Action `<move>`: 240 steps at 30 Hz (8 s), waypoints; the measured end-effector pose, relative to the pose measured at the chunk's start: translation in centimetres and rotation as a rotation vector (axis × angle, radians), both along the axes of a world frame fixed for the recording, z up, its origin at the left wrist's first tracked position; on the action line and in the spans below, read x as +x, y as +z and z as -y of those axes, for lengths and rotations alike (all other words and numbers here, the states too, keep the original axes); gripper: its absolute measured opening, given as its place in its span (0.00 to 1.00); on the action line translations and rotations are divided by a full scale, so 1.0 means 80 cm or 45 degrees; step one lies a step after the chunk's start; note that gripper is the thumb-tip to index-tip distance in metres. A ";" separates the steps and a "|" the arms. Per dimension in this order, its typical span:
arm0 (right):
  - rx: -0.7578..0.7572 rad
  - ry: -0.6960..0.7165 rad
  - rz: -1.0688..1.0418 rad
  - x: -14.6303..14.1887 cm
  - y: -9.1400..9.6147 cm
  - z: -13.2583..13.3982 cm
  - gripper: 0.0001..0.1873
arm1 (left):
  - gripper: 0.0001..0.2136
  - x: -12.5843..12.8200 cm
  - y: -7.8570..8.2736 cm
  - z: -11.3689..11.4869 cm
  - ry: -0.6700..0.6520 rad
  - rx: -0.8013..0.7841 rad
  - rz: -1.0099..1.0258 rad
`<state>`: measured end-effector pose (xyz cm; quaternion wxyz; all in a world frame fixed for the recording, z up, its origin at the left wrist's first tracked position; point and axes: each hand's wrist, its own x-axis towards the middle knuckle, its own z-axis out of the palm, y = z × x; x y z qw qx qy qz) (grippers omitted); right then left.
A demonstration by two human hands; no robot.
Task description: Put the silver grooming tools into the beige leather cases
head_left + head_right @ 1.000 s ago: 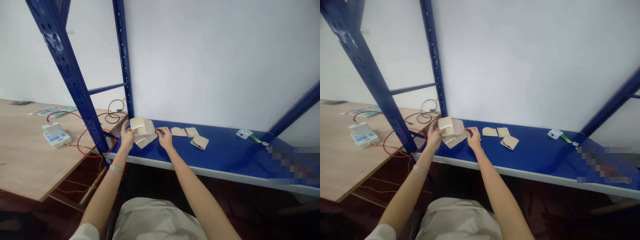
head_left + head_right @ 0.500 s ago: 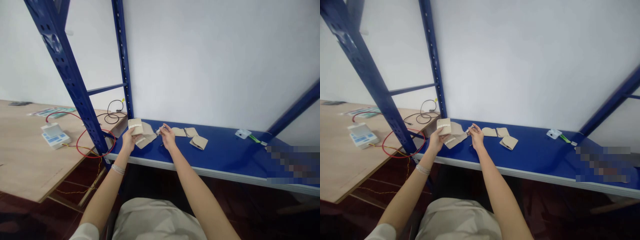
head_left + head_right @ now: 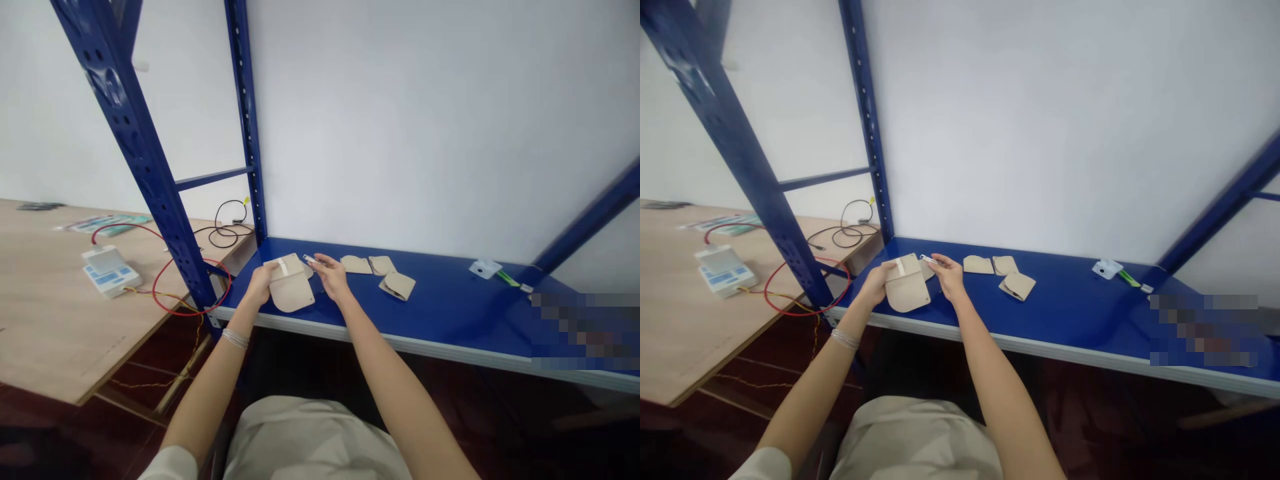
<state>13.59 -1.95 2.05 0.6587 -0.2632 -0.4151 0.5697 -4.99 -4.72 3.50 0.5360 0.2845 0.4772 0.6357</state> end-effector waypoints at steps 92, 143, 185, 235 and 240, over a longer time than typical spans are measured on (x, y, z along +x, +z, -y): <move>0.806 -0.437 1.504 -0.007 -0.013 0.036 0.10 | 0.16 0.012 -0.036 -0.001 -0.023 0.203 -0.633; 0.345 -0.426 0.801 -0.001 -0.022 0.015 0.15 | 0.24 0.016 -0.031 0.007 -0.109 0.314 -0.755; 0.528 -0.302 1.542 -0.003 -0.026 0.023 0.12 | 0.17 0.014 -0.038 -0.001 -0.074 0.350 -0.848; 0.825 -0.290 1.447 -0.005 -0.021 0.032 0.12 | 0.16 0.013 -0.038 -0.001 -0.106 0.305 -0.760; 0.767 -0.287 1.407 -0.004 -0.025 0.026 0.11 | 0.16 0.013 -0.036 0.002 -0.128 0.356 -0.906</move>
